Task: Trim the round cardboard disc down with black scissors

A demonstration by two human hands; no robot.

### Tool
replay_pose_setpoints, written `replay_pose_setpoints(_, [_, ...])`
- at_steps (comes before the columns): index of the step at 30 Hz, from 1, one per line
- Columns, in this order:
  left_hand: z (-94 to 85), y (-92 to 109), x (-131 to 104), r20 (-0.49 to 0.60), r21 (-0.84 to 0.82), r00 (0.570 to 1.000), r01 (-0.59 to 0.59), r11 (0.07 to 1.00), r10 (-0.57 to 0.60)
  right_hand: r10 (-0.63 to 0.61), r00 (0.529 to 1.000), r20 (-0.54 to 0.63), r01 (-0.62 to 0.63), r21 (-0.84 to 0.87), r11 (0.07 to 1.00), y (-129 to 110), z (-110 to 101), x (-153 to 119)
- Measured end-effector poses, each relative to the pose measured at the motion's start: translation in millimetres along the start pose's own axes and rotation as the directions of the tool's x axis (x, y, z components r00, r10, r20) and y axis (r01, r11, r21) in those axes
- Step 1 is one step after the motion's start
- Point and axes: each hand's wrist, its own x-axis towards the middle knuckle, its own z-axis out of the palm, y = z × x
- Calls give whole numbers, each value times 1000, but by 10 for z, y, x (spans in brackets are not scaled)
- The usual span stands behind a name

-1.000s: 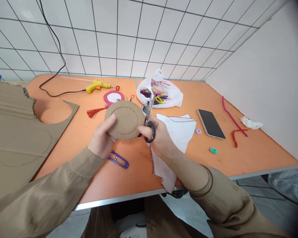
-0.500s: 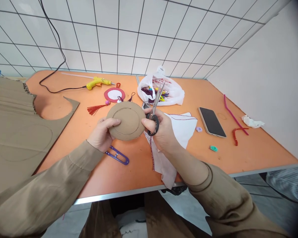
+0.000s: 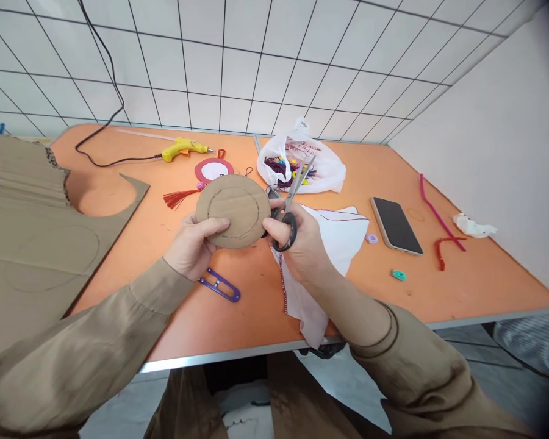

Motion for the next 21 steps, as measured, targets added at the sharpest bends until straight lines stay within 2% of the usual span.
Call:
replay_pose_setpoints(2, [-2, 8, -5, 21, -5, 1000, 11, 1000, -11, 4, 1000, 30, -4, 1, 1000, 11, 0, 2])
replay_pose_setpoints(6, [-42, 24, 12, 70, -14, 993, 93, 996, -92, 5, 1000, 15, -5, -2, 1000, -14, -23, 32])
replay_pose_setpoints(8, [-74, 36, 33, 112, 0, 987, 118, 993, -117, 12, 999, 52, -11, -25, 1000, -43, -39, 43])
replay_pose_setpoints(12, [-125, 90, 68, 180, 68, 977, 102, 992, -112, 10, 994, 112, -4, -56, 998, -99, -64, 42])
replay_pose_setpoints(17, [-136, 158, 59, 110, 236, 984, 111, 965, -140, 9, 988, 153, 12, -136, 991, -128, -83, 30])
replay_pose_setpoints(21, [-103, 124, 30, 93, 209, 986, 114, 971, -136, 18, 983, 184, 2, -109, 994, -127, -75, 14])
